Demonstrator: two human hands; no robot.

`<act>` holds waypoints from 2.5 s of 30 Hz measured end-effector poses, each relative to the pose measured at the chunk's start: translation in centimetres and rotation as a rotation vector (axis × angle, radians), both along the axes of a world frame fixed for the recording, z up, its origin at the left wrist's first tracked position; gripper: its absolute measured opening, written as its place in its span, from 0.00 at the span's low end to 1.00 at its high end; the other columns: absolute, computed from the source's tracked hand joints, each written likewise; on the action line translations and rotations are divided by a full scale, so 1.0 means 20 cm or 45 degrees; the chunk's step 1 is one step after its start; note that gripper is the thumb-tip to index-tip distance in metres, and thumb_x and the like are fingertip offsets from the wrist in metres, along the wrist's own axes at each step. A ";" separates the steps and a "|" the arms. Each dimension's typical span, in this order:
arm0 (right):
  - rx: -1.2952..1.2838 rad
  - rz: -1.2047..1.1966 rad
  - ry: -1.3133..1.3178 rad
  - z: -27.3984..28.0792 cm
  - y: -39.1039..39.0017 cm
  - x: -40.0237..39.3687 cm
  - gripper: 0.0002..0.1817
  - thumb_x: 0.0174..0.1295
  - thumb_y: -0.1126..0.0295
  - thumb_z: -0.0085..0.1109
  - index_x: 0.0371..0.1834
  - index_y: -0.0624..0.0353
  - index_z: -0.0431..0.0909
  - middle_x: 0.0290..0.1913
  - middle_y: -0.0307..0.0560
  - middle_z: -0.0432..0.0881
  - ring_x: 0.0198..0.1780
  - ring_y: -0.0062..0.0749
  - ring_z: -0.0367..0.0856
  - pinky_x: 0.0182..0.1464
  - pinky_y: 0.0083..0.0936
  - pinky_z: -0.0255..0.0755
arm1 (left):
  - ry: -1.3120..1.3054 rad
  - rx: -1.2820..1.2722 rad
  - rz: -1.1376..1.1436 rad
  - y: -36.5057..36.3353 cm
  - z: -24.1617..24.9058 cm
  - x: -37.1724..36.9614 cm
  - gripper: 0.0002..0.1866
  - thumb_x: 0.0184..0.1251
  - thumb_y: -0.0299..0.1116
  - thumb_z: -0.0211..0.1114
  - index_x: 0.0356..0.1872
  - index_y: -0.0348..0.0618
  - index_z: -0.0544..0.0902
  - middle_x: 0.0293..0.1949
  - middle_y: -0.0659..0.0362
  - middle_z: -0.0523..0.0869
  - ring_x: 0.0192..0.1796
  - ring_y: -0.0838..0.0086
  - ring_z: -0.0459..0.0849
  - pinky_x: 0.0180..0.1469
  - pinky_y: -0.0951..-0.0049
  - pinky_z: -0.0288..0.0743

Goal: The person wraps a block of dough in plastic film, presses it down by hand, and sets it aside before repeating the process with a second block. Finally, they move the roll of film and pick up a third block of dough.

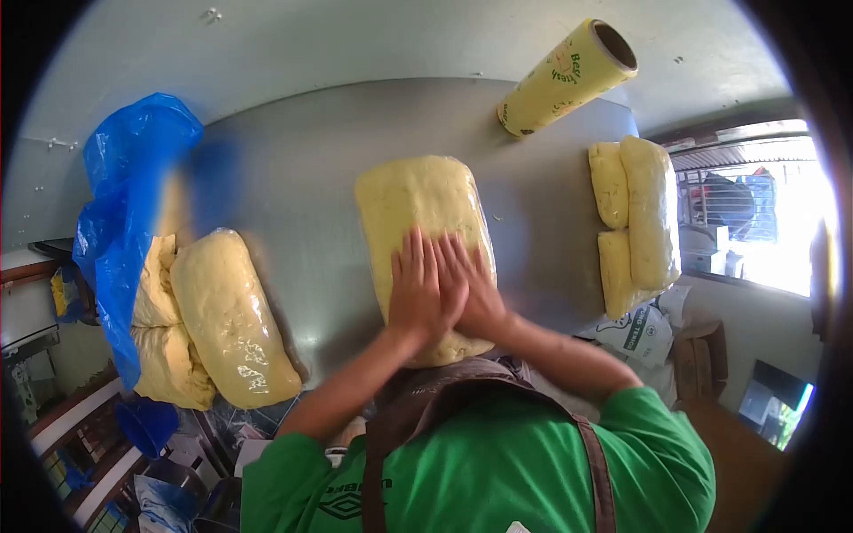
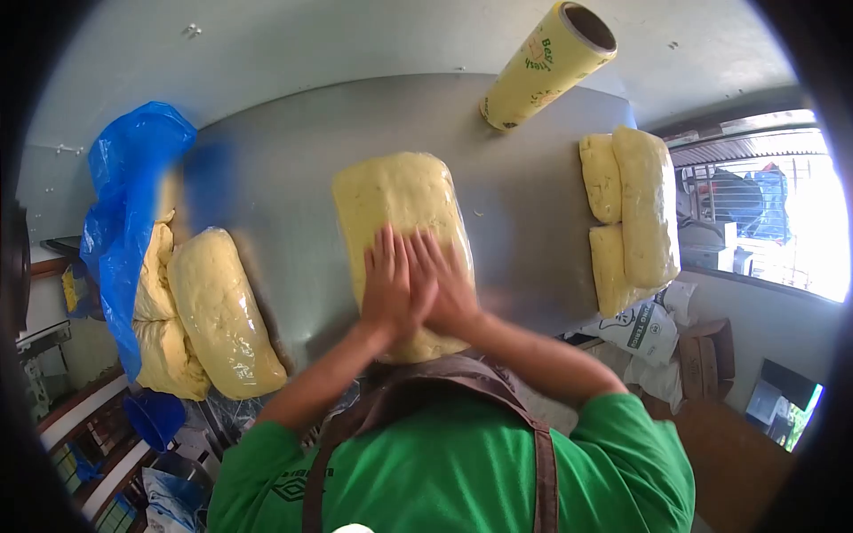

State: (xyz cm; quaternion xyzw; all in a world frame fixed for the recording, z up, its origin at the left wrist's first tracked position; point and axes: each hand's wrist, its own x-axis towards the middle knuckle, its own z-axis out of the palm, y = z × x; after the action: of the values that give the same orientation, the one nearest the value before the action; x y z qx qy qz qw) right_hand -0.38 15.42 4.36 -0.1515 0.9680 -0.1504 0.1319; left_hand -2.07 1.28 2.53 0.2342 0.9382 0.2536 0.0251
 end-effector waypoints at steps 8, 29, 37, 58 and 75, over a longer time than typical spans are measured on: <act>0.212 -0.070 0.209 -0.14 -0.05 -0.93 0.45 0.67 0.44 0.52 0.84 0.46 0.49 0.85 0.50 0.49 0.85 0.52 0.40 0.81 0.63 0.35 | -0.035 -0.176 0.313 0.06 -0.14 -0.92 0.46 0.76 0.65 0.36 0.77 0.29 0.60 0.80 0.42 0.56 0.84 0.54 0.48 0.81 0.42 0.36; 0.124 -0.325 0.323 -0.19 0.02 -0.63 0.37 0.75 0.45 0.36 0.86 0.38 0.46 0.87 0.45 0.42 0.86 0.45 0.36 0.82 0.56 0.29 | -0.007 -0.107 0.243 0.10 -0.14 -0.61 0.43 0.77 0.61 0.33 0.81 0.35 0.54 0.83 0.46 0.49 0.85 0.54 0.42 0.80 0.37 0.30; -0.054 -0.398 0.244 -0.20 0.02 -0.38 0.37 0.74 0.46 0.39 0.85 0.38 0.48 0.86 0.48 0.43 0.87 0.46 0.35 0.83 0.51 0.31 | 0.036 -0.136 0.286 0.14 -0.13 -0.42 0.39 0.79 0.59 0.34 0.81 0.43 0.58 0.83 0.48 0.51 0.85 0.54 0.45 0.80 0.36 0.31; 0.018 -0.533 0.349 -0.21 -0.04 0.10 0.31 0.75 0.58 0.40 0.81 0.52 0.59 0.82 0.56 0.56 0.84 0.48 0.47 0.83 0.48 0.40 | 0.175 0.022 0.135 0.05 -0.14 -0.05 0.34 0.78 0.57 0.42 0.79 0.53 0.66 0.81 0.45 0.56 0.82 0.46 0.53 0.78 0.32 0.38; -1.346 -1.524 -0.397 -0.22 0.49 0.54 0.14 0.68 0.69 0.66 0.54 0.64 0.85 0.47 0.50 0.89 0.44 0.26 0.84 0.46 0.24 0.77 | 0.164 -0.377 -0.211 0.37 0.04 0.01 0.31 0.78 0.58 0.44 0.79 0.67 0.65 0.83 0.54 0.53 0.84 0.52 0.45 0.77 0.27 0.27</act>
State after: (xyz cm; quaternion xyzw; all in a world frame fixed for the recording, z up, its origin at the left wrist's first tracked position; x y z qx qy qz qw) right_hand 10.34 25.15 -0.04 0.3722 0.6566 -0.6519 0.0734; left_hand -1.96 8.64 3.29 0.3202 0.9424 0.0943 0.0199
